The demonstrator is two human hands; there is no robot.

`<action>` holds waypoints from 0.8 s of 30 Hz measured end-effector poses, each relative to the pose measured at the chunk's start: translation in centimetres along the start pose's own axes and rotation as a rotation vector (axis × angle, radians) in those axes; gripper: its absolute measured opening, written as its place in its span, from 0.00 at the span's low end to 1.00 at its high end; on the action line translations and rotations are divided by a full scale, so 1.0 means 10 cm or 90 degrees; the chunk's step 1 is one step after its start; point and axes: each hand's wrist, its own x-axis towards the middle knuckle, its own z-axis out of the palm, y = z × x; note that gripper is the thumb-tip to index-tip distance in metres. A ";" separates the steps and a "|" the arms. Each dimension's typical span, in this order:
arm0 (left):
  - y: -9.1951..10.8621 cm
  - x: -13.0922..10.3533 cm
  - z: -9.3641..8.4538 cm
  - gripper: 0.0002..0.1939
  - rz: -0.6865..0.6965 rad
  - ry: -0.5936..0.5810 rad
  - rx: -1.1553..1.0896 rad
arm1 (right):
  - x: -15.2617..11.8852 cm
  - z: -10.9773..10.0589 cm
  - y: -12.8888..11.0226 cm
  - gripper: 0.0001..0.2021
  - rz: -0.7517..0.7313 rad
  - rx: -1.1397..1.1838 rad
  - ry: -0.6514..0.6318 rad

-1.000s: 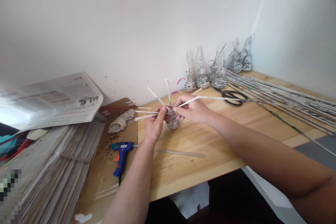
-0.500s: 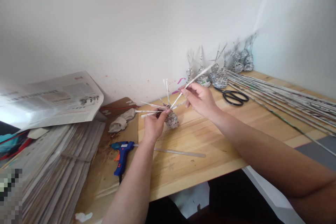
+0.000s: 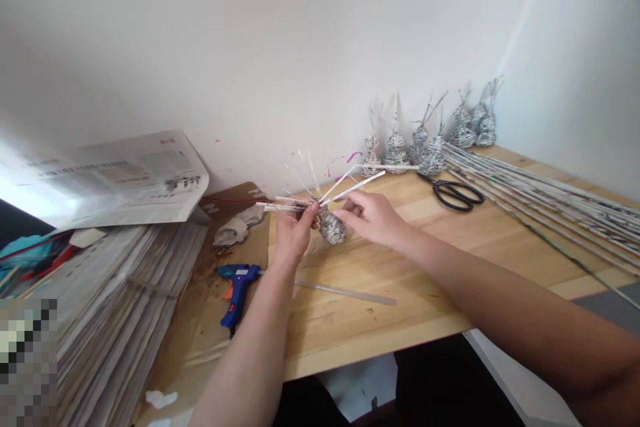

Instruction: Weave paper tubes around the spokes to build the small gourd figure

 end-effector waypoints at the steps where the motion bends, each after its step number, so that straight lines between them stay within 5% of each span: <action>1: 0.00 0.00 0.00 0.15 -0.008 -0.010 -0.005 | 0.01 0.02 0.02 0.15 0.028 0.069 0.018; 5: -0.03 0.00 0.01 0.17 -0.035 -0.052 -0.006 | 0.03 0.03 0.02 0.13 0.059 0.219 0.043; 24: -0.04 -0.04 0.01 0.15 -0.047 -0.157 -0.022 | 0.04 0.00 -0.03 0.18 0.138 0.272 0.056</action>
